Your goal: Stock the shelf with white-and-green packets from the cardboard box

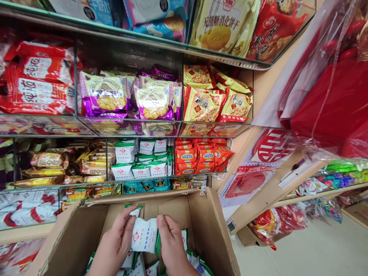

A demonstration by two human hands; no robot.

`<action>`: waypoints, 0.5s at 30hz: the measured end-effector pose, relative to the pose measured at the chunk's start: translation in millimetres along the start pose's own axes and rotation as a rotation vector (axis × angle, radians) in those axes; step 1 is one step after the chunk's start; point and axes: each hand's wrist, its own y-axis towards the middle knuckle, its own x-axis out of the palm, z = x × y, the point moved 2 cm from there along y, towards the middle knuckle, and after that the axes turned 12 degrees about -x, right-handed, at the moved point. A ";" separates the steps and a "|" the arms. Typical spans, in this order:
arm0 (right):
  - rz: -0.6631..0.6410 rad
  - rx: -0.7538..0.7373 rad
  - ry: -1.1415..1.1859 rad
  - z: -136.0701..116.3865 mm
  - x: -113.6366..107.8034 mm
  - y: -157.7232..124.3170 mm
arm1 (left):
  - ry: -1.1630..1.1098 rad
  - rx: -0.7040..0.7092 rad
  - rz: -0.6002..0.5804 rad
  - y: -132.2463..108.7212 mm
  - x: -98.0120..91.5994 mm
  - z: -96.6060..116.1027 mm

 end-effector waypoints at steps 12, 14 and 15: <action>-0.777 -0.251 -0.788 -37.0 9.2 -8.1 | 0.335 0.591 -0.169 -14.6 -21.0 -1.2; -0.830 -0.282 -0.892 -48.5 13.1 -7.4 | 0.328 0.599 -0.104 -14.6 -31.9 3.1; -0.809 -0.299 -0.937 -57.4 14.4 -3.4 | 0.316 0.588 -0.036 -13.5 -40.4 3.9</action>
